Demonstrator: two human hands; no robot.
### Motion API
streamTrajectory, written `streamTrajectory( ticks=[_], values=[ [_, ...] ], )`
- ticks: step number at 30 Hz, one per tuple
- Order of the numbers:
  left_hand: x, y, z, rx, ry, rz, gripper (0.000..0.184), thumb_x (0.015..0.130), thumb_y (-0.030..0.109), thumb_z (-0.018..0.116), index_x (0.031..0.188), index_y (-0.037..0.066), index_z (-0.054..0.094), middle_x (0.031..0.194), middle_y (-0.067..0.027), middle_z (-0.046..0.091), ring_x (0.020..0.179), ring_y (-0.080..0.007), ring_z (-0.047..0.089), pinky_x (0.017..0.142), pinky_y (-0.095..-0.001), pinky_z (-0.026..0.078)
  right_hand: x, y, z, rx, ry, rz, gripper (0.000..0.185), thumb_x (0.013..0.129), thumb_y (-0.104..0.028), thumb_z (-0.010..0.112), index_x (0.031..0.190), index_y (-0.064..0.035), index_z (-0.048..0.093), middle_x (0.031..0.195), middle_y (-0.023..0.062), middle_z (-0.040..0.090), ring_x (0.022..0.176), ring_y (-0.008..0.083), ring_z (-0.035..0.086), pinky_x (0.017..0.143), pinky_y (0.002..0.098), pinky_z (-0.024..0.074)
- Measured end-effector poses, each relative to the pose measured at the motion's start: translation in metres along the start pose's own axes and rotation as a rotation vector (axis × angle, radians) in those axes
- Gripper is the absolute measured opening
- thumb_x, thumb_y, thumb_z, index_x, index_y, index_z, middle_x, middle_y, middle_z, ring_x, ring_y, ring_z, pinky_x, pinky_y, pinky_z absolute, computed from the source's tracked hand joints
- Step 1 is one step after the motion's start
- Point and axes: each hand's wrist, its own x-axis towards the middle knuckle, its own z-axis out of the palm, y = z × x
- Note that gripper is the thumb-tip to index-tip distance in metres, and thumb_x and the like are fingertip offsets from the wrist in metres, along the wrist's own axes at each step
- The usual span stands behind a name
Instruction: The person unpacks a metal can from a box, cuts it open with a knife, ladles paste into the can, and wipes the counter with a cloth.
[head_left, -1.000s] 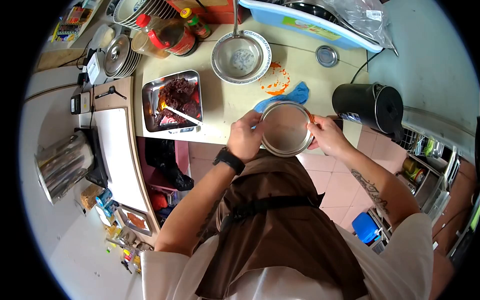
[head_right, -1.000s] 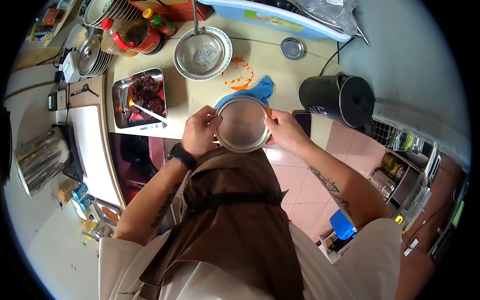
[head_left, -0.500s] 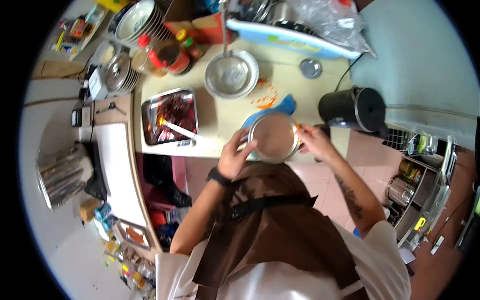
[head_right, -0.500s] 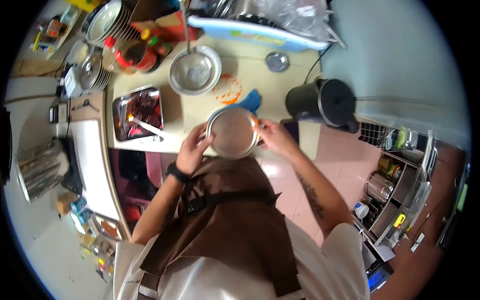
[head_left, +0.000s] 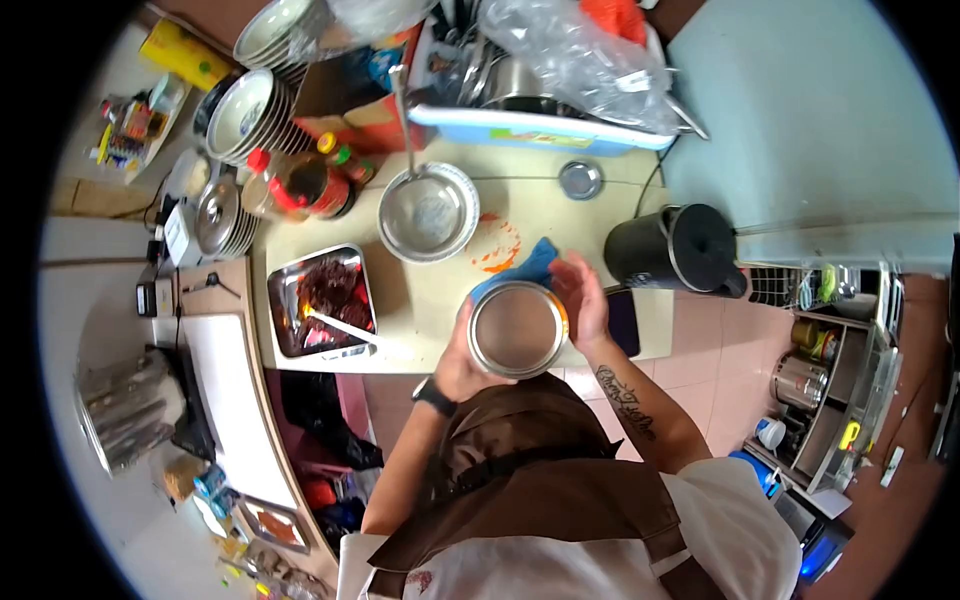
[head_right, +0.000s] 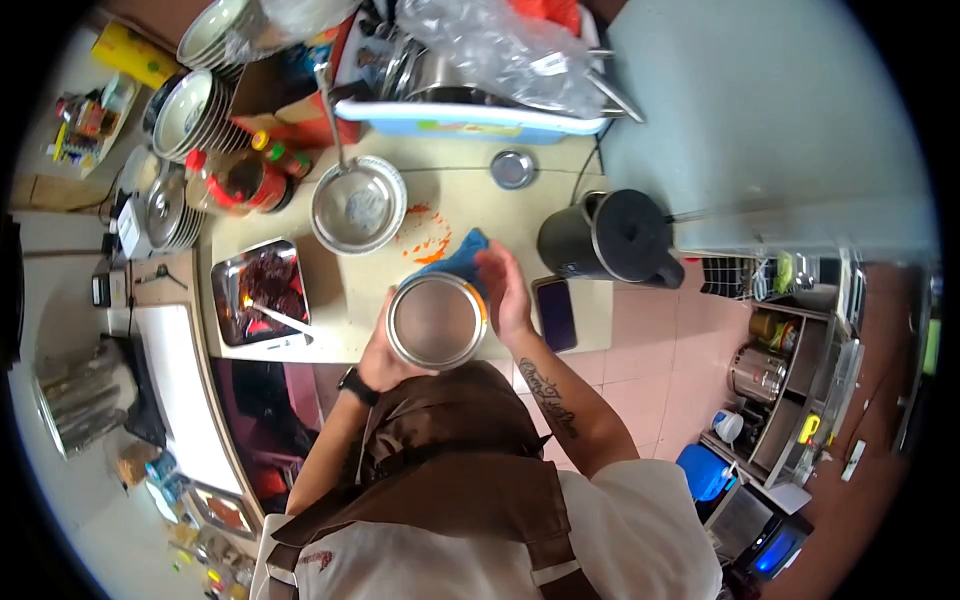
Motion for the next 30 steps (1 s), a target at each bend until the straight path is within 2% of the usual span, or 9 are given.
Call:
streamTrajectory(
  ticks=[2,4,5,11,12,15,19,22,30],
  values=[
    [-0.005,0.010,0.002,0.079,-0.016,-0.028,0.126,0.064,0.018,0.094,0.154,-0.003,0.008,0.149,-0.0171,0.041,0.139,-0.0262,0.039,0.115,-0.0402,0.034,0.000,0.006,0.009,0.080,0.012,0.018,0.060,0.104,-0.052,0.032,0.148,-0.0120,0.042,0.132,0.0095,0.059,0.123,0.0205,0.052,0.105,0.0359,0.0391],
    [-0.003,0.041,0.011,-0.400,0.050,-0.110,0.114,0.069,0.023,0.091,0.152,-0.002,0.017,0.143,-0.0155,0.048,0.133,-0.0255,0.047,0.113,-0.0388,0.036,-0.004,-0.007,0.031,0.083,-0.036,-0.013,0.063,0.103,-0.054,0.032,0.148,-0.0113,0.041,0.134,0.0105,0.057,0.125,0.0204,0.051,0.104,0.0364,0.0392],
    [-0.010,0.039,0.011,-0.294,0.079,-0.088,0.113,0.069,0.024,0.090,0.152,-0.003,0.018,0.142,-0.0162,0.049,0.131,-0.0267,0.048,0.113,-0.0394,0.037,-0.006,-0.009,0.031,0.057,-0.074,0.032,0.062,0.103,-0.054,0.034,0.151,-0.0157,0.038,0.131,0.0040,0.058,0.125,0.0145,0.049,0.105,0.0339,0.0328],
    [-0.092,0.056,-0.001,0.256,0.261,-0.028,0.121,0.061,0.030,0.092,0.152,-0.002,0.020,0.141,-0.0185,0.050,0.133,-0.0297,0.048,0.116,-0.0404,0.034,-0.085,-0.043,0.104,-0.130,-0.251,0.052,0.073,0.099,-0.064,0.030,0.151,-0.0131,0.034,0.141,0.0073,0.050,0.135,0.0194,0.042,0.114,0.0407,0.0253],
    [-0.115,0.053,-0.003,0.257,0.280,-0.004,0.124,0.056,0.029,0.093,0.149,-0.008,0.021,0.138,-0.0271,0.050,0.132,-0.0425,0.047,0.113,-0.0442,0.036,-0.102,-0.040,0.119,-0.213,-0.323,0.052,0.079,0.097,-0.068,0.027,0.152,-0.0118,0.031,0.146,0.0114,0.045,0.138,0.0242,0.038,0.115,0.0432,0.0243],
    [-0.207,0.052,0.001,0.056,0.448,-0.182,0.125,0.055,0.032,0.094,0.150,-0.006,0.021,0.144,-0.0267,0.044,0.133,-0.0411,0.046,0.113,-0.0443,0.036,-0.152,-0.003,0.154,-0.297,-0.456,0.183,0.082,0.096,-0.070,0.026,0.152,-0.0108,0.031,0.145,0.0119,0.046,0.139,0.0262,0.037,0.116,0.0448,0.0234],
    [-0.322,0.023,0.005,0.204,0.661,-0.266,0.123,0.055,0.034,0.094,0.149,-0.005,0.023,0.147,-0.0283,0.040,0.138,-0.0421,0.041,0.113,-0.0449,0.037,-0.202,0.111,0.165,-0.373,-0.660,0.363,0.083,0.096,-0.071,0.022,0.147,-0.0071,0.038,0.141,0.0114,0.051,0.137,0.0259,0.040,0.116,0.0436,0.0239],
    [-0.385,-0.047,0.012,0.146,0.770,-0.401,0.120,0.057,0.033,0.094,0.147,-0.005,0.025,0.146,-0.0279,0.041,0.138,-0.0421,0.040,0.115,-0.0449,0.036,-0.203,0.234,0.132,-0.447,-0.587,0.615,0.082,0.098,-0.070,0.021,0.142,-0.0050,0.044,0.136,0.0121,0.054,0.134,0.0249,0.042,0.116,0.0428,0.0232],
    [-0.453,-0.360,0.043,-0.300,0.950,-0.553,0.120,0.057,0.031,0.095,0.148,-0.003,0.023,0.142,-0.0254,0.045,0.132,-0.0400,0.047,0.109,-0.0448,0.042,-0.110,0.559,0.002,-0.759,-0.270,0.918,0.072,0.101,-0.063,0.024,0.141,-0.0085,0.048,0.131,0.0146,0.056,0.130,0.0273,0.045,0.113,0.0403,0.0291]
  ],
)
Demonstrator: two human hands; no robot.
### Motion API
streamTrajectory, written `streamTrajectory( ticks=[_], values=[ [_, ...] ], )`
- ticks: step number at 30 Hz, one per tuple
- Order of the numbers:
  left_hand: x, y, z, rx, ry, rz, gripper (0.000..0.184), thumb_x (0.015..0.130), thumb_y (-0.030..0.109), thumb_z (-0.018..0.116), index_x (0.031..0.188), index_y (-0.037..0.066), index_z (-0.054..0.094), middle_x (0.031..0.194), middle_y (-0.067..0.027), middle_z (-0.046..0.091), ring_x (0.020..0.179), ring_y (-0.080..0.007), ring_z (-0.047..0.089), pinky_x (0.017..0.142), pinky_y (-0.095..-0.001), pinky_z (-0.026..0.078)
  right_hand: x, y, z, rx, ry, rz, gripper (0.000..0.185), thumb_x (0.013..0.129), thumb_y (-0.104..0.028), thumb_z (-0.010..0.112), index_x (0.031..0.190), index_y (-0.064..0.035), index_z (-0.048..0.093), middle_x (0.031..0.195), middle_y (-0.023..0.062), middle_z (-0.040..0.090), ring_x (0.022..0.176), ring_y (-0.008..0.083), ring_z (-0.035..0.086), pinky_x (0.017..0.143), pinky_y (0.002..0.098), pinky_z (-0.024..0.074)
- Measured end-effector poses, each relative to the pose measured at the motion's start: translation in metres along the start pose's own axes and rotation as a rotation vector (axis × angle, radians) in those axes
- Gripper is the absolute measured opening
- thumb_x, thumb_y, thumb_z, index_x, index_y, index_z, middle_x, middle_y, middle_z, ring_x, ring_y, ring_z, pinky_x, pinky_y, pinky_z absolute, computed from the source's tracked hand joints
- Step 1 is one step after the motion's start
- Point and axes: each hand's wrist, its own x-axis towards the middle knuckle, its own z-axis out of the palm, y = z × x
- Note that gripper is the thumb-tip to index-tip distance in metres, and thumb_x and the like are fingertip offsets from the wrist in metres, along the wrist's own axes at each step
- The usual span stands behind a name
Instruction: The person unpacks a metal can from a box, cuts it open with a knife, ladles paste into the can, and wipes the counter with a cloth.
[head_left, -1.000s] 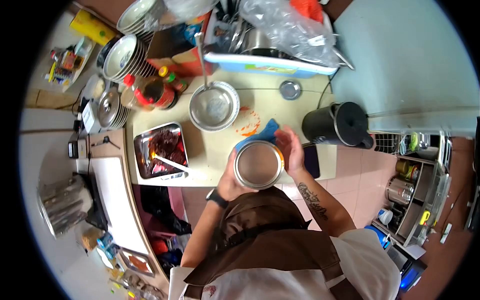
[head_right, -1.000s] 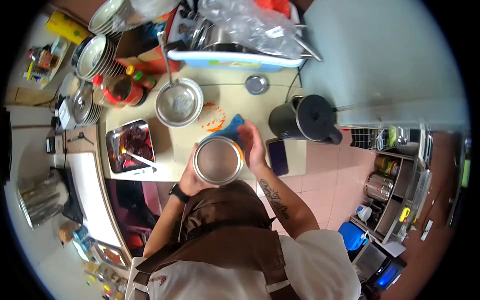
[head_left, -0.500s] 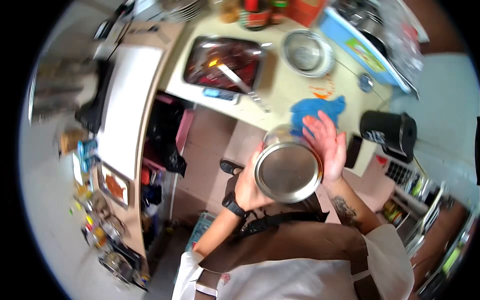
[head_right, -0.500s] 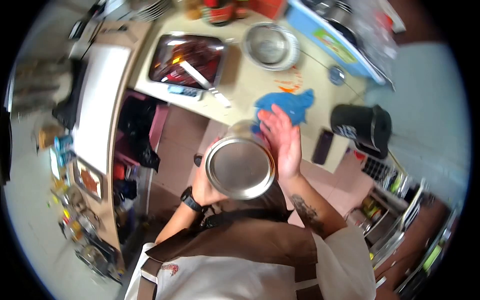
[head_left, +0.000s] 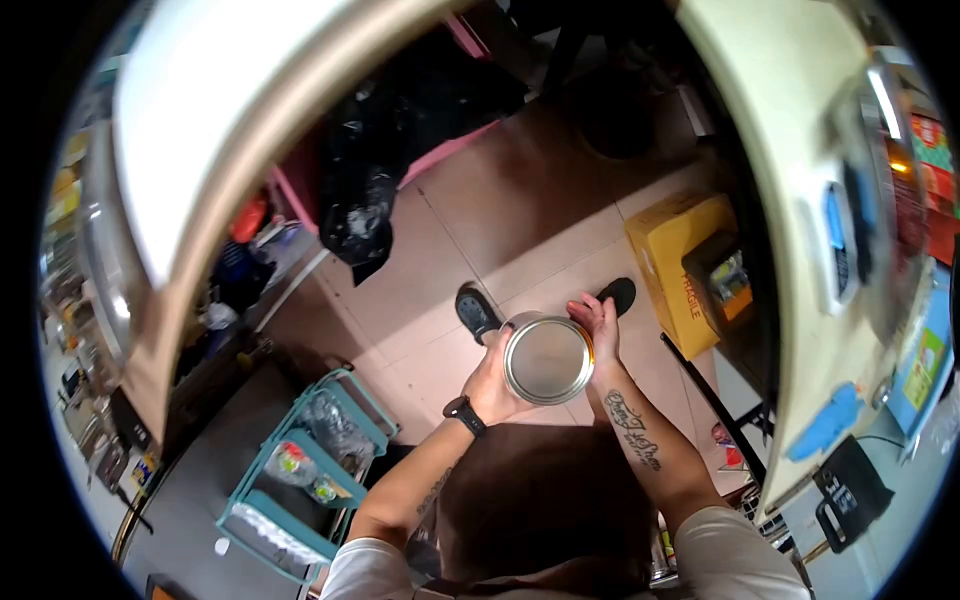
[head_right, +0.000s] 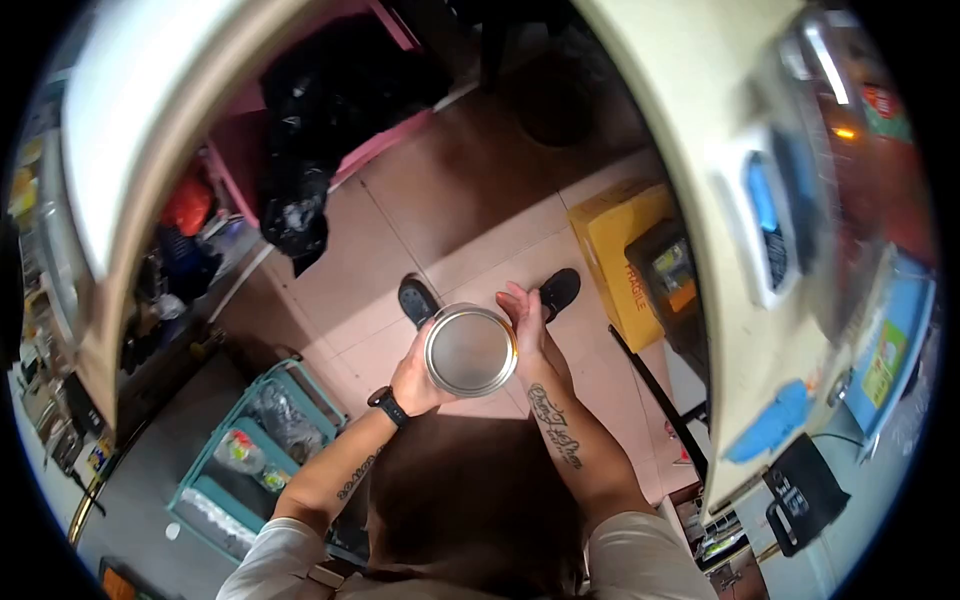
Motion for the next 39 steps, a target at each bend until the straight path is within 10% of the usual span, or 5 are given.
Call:
streamTrajectory(
  ticks=[6,14,21,30,39],
  values=[
    [0.141,-0.114,0.029,-0.623,-0.025,-0.103,0.119,0.053,0.018,0.096,0.148,0.005,0.026,0.137,-0.0188,0.051,0.126,-0.0324,0.053,0.105,-0.0409,0.045,0.180,0.001,-0.036,-0.028,0.061,0.004,0.069,0.102,-0.059,0.026,0.137,-0.0060,0.052,0.132,0.0153,0.055,0.128,0.0255,0.046,0.112,0.0401,0.0323],
    [0.315,-0.217,0.082,0.020,0.060,0.157,0.083,0.055,0.018,0.090,0.127,0.004,0.051,0.124,-0.0176,0.062,0.115,-0.0342,0.060,0.098,-0.0419,0.048,0.354,-0.082,-0.070,0.047,-0.027,-0.153,0.050,0.103,-0.054,0.038,0.088,-0.0098,0.054,0.076,0.0042,0.054,0.077,0.0179,0.053,0.077,0.0321,0.0495],
    [0.377,-0.232,0.159,-0.003,0.271,0.241,0.091,0.062,0.020,0.092,0.138,0.005,0.045,0.134,-0.0189,0.057,0.123,-0.0326,0.056,0.104,-0.0425,0.045,0.296,-0.146,-0.100,-0.085,-0.025,-0.647,0.064,0.105,-0.052,0.033,0.144,-0.0023,0.040,0.154,0.0153,0.032,0.146,0.0248,0.026,0.121,0.0369,0.0182],
    [0.523,-0.125,0.256,-0.212,0.002,-0.069,0.056,0.091,0.029,0.065,0.137,0.001,0.049,0.134,-0.0266,0.055,0.116,-0.0383,0.058,0.100,-0.0430,0.046,0.167,-0.127,-0.174,-0.573,0.031,-0.912,0.065,0.103,-0.055,0.038,0.138,-0.0012,0.046,0.143,0.0134,0.047,0.137,0.0249,0.040,0.117,0.0423,0.0258],
    [0.208,-0.154,0.221,-0.672,-0.044,-0.178,0.040,0.097,0.016,0.061,0.135,0.004,0.055,0.115,-0.0085,0.068,0.105,-0.0129,0.063,0.089,-0.0264,0.051,-0.044,-0.056,-0.148,-0.758,0.084,-0.433,0.031,0.099,-0.028,0.057,0.121,-0.0065,0.062,0.123,0.0100,0.062,0.112,0.0214,0.060,0.097,0.0365,0.0467]
  ],
)
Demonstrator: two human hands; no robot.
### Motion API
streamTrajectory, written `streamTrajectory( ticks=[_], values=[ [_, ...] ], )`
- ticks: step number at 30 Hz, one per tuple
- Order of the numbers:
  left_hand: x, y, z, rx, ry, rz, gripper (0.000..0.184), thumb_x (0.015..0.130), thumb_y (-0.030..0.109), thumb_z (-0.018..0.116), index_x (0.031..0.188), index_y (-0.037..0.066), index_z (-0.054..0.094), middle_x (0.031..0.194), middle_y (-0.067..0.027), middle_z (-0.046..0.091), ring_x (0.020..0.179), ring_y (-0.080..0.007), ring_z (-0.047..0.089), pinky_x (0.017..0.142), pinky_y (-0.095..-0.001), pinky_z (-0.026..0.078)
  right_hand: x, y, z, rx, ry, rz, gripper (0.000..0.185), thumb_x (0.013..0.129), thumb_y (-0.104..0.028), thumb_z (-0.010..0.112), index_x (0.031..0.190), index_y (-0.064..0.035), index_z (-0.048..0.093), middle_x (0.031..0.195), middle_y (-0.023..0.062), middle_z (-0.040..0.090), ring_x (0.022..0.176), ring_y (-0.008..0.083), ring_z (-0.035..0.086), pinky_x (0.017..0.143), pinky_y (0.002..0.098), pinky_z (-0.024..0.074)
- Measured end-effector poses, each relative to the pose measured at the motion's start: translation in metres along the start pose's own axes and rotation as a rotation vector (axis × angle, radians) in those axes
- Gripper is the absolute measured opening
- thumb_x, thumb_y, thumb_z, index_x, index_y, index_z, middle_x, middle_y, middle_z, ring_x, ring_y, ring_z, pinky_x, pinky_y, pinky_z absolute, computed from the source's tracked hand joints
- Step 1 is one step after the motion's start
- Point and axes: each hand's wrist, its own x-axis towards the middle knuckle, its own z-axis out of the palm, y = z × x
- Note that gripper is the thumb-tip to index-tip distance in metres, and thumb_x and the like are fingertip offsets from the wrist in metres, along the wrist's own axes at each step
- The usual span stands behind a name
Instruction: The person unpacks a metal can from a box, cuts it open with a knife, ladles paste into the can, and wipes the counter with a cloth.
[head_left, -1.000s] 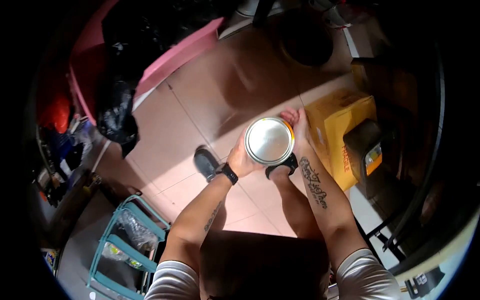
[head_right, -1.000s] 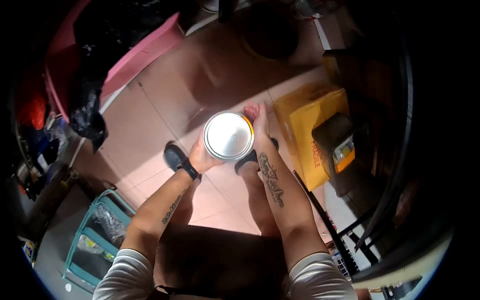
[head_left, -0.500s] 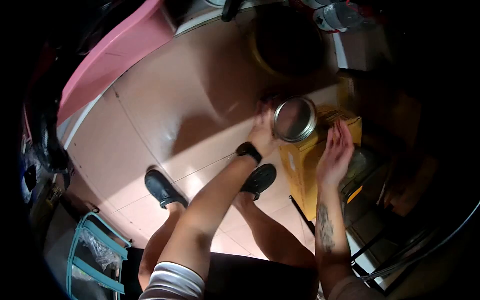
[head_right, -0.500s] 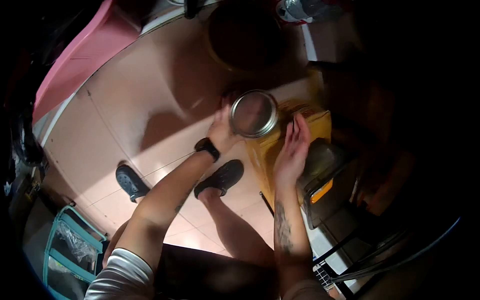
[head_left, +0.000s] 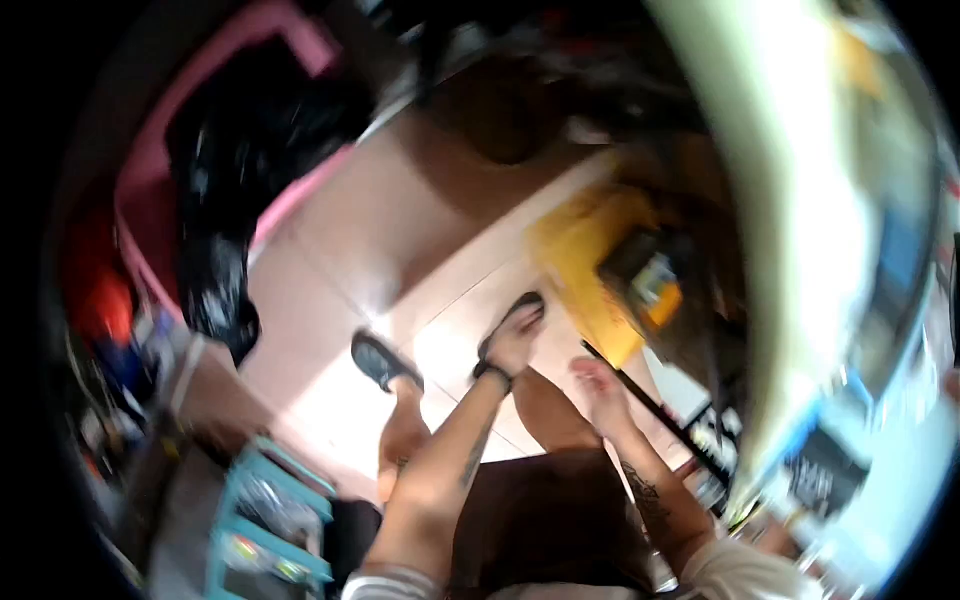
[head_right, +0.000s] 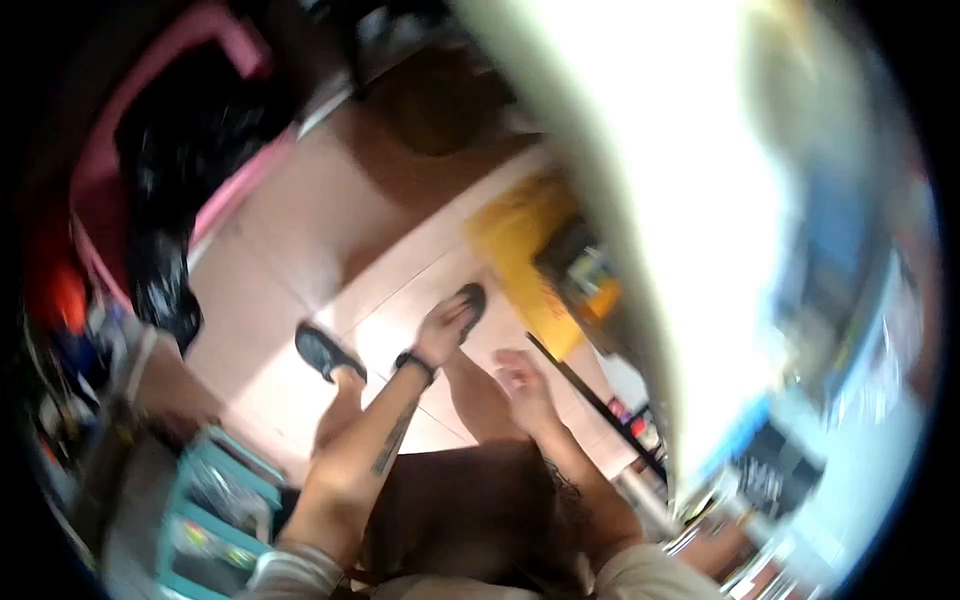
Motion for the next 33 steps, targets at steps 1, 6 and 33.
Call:
streamTrajectory(
  ticks=[1,6,33],
  values=[
    [-0.055,0.027,-0.014,0.008,0.022,-0.062,0.040,0.095,0.013,0.062,0.134,0.005,0.055,0.113,-0.0056,0.069,0.098,-0.0133,0.063,0.083,-0.0272,0.051,-0.032,-0.046,-0.002,-0.193,-0.102,-0.016,0.031,0.097,-0.027,0.060,0.120,-0.0072,0.062,0.120,0.0111,0.064,0.108,0.0221,0.062,0.095,0.0354,0.0481],
    [-0.257,0.141,-0.041,0.343,0.040,-0.315,0.029,0.096,0.011,0.064,0.122,0.000,0.062,0.095,-0.0020,0.068,0.088,-0.0103,0.061,0.081,-0.0244,0.050,-0.202,-0.182,-0.053,-0.265,-0.226,-0.068,0.030,0.091,-0.026,0.069,0.114,-0.0066,0.065,0.094,0.0106,0.071,0.083,0.0227,0.069,0.077,0.0323,0.0537],
    [-0.392,0.335,0.168,1.409,0.032,-0.205,0.035,0.092,0.024,0.065,0.119,0.001,0.066,0.107,-0.0193,0.072,0.100,-0.0276,0.070,0.086,-0.0356,0.054,-0.074,-0.179,-0.390,-0.716,0.755,-0.415,0.096,0.079,-0.056,0.066,0.148,0.0031,0.035,0.155,0.0283,0.028,0.147,0.0435,0.019,0.122,0.0530,0.0107]
  ],
)
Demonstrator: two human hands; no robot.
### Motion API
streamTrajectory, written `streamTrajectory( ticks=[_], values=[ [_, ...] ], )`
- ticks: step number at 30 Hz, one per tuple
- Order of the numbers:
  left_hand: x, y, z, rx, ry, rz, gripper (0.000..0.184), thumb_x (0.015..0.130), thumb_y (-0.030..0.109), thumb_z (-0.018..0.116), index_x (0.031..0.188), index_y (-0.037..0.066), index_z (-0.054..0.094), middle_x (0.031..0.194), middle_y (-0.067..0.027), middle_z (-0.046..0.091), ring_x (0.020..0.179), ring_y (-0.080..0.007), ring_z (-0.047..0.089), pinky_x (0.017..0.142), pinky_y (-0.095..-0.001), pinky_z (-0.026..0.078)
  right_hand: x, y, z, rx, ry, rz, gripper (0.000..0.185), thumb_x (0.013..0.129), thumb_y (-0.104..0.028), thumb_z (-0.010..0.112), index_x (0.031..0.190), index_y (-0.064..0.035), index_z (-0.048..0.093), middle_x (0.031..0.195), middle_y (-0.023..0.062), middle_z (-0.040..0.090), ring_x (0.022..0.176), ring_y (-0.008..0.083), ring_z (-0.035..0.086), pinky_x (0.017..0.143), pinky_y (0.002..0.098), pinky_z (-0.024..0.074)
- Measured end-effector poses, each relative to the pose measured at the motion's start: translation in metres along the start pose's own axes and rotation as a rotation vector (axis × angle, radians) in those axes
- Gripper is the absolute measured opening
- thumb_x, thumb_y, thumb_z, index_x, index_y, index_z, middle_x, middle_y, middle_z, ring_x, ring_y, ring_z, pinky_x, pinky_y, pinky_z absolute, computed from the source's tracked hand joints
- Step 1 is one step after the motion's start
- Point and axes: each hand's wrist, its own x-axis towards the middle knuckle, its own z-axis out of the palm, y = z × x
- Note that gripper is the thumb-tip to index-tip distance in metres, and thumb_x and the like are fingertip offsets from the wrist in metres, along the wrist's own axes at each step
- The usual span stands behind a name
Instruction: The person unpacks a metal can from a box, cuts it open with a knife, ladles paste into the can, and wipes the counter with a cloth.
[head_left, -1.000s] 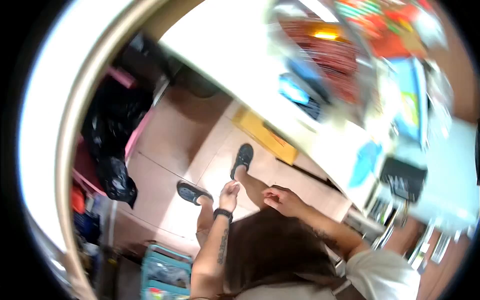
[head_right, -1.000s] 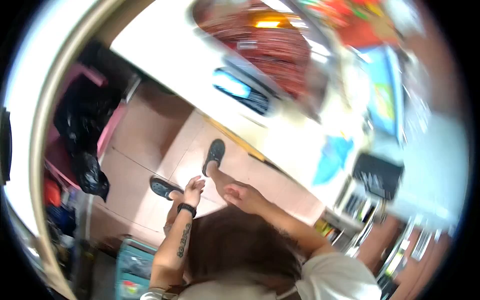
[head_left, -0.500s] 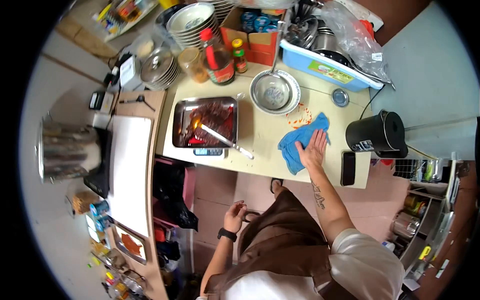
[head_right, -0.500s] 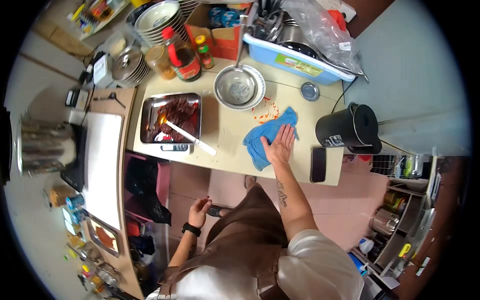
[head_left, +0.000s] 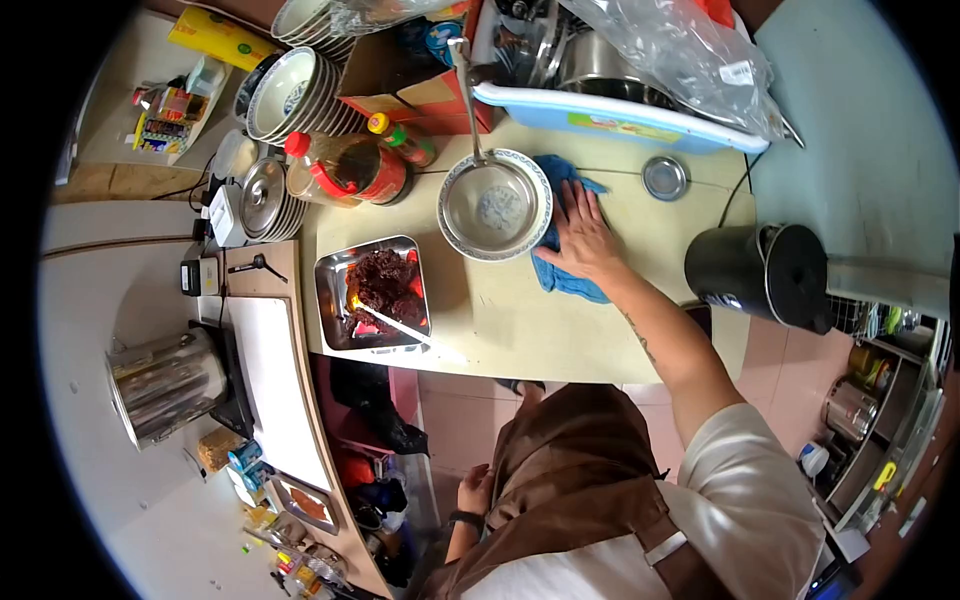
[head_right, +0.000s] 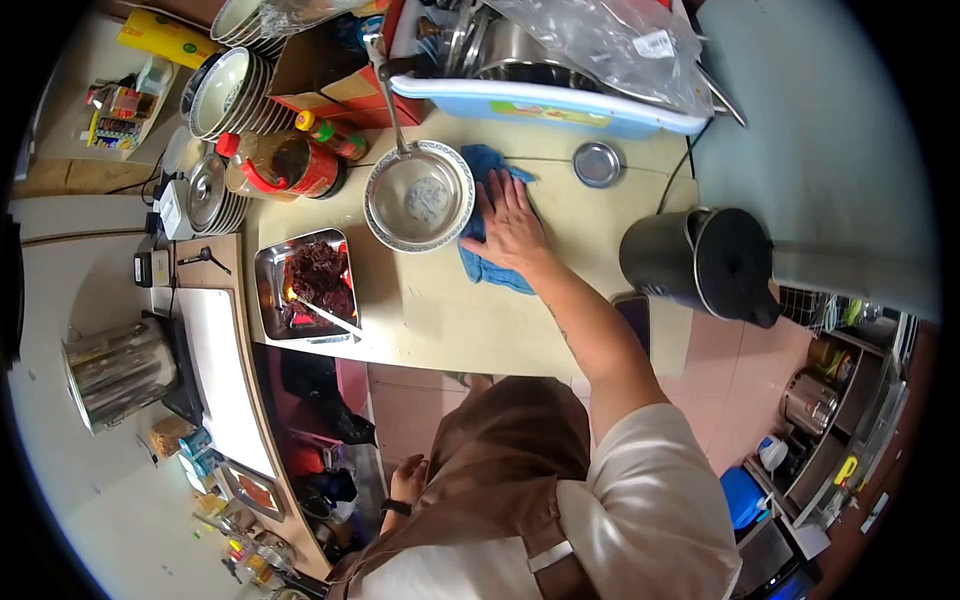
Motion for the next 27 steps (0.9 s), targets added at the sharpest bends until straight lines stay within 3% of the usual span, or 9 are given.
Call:
streamTrajectory(
  ticks=[5,10,13,14,17,18,21,24,27],
  values=[
    [0.010,-0.002,-0.017,0.101,-0.007,0.071,0.035,0.092,0.025,0.064,0.118,0.002,0.066,0.107,-0.0208,0.072,0.097,-0.0291,0.071,0.085,-0.0366,0.054,-0.025,-0.026,0.005,0.043,-0.018,-0.086,0.094,0.079,-0.060,0.066,0.143,0.0035,0.039,0.151,0.0294,0.032,0.144,0.0436,0.024,0.121,0.0531,0.0139],
    [0.015,-0.012,-0.042,0.078,-0.035,0.081,0.035,0.092,0.025,0.064,0.118,0.001,0.066,0.103,-0.0180,0.073,0.089,-0.0247,0.072,0.078,-0.0343,0.056,-0.075,-0.060,0.021,-0.007,-0.015,-0.221,0.054,0.096,-0.033,0.051,0.142,-0.0047,0.047,0.154,0.0141,0.039,0.144,0.0321,0.032,0.121,0.0462,0.0205],
    [0.022,-0.026,-0.058,0.031,-0.071,0.081,0.036,0.092,0.026,0.065,0.118,0.001,0.066,0.096,-0.0136,0.074,0.085,-0.0196,0.071,0.073,-0.0321,0.055,-0.097,-0.069,0.028,0.106,-0.022,-0.408,0.048,0.094,-0.026,0.054,0.137,-0.0045,0.053,0.151,0.0133,0.044,0.141,0.0276,0.039,0.120,0.0407,0.0248],
    [0.025,-0.031,-0.065,0.070,-0.079,0.087,0.036,0.092,0.026,0.065,0.118,0.001,0.066,0.095,-0.0129,0.074,0.084,-0.0188,0.070,0.072,-0.0316,0.055,-0.107,-0.072,0.027,0.304,0.070,-0.413,0.036,0.093,-0.015,0.053,0.127,-0.0035,0.060,0.136,0.0140,0.058,0.127,0.0261,0.054,0.110,0.0368,0.0381],
    [0.047,-0.073,-0.077,0.015,-0.090,0.121,0.035,0.093,0.027,0.064,0.117,0.001,0.066,0.091,-0.0112,0.073,0.080,-0.0171,0.069,0.068,-0.0298,0.053,-0.121,-0.088,-0.028,0.692,-0.564,0.207,0.030,0.093,-0.003,0.052,0.121,-0.0013,0.062,0.111,0.0113,0.068,0.096,0.0203,0.065,0.090,0.0320,0.0501],
    [0.063,-0.100,-0.079,-0.034,-0.103,0.150,0.035,0.093,0.027,0.064,0.117,0.001,0.066,0.090,-0.0111,0.073,0.079,-0.0167,0.069,0.068,-0.0296,0.053,-0.136,-0.077,0.015,0.766,-0.397,0.277,0.025,0.095,-0.001,0.048,0.117,-0.0007,0.061,0.094,0.0048,0.068,0.074,0.0124,0.061,0.074,0.0291,0.0514],
    [0.059,-0.085,-0.086,0.108,-0.101,0.325,0.035,0.094,0.027,0.063,0.116,0.001,0.067,0.089,-0.0119,0.073,0.079,-0.0168,0.070,0.070,-0.0298,0.054,-0.138,-0.038,0.000,1.499,-0.076,0.460,0.024,0.097,-0.001,0.050,0.118,-0.0008,0.061,0.101,0.0024,0.067,0.093,0.0091,0.060,0.083,0.0261,0.0500],
    [0.062,-0.063,-0.085,0.065,-0.123,0.092,0.036,0.094,0.026,0.063,0.118,0.000,0.066,0.095,-0.0132,0.073,0.083,-0.0186,0.071,0.072,-0.0306,0.055,-0.125,0.026,-0.028,1.072,0.264,0.536,0.033,0.094,-0.009,0.056,0.126,-0.0022,0.058,0.109,0.0123,0.069,0.097,0.0186,0.065,0.089,0.0302,0.0506],
    [0.066,-0.039,-0.079,0.022,-0.140,0.105,0.038,0.093,0.025,0.063,0.122,-0.001,0.064,0.103,-0.0151,0.072,0.089,-0.0214,0.072,0.075,-0.0314,0.056,-0.129,0.028,-0.048,0.274,0.343,0.563,0.061,0.093,-0.036,0.062,0.144,-0.0072,0.046,0.150,0.0228,0.040,0.141,0.0381,0.035,0.116,0.0483,0.0264]
  ],
)
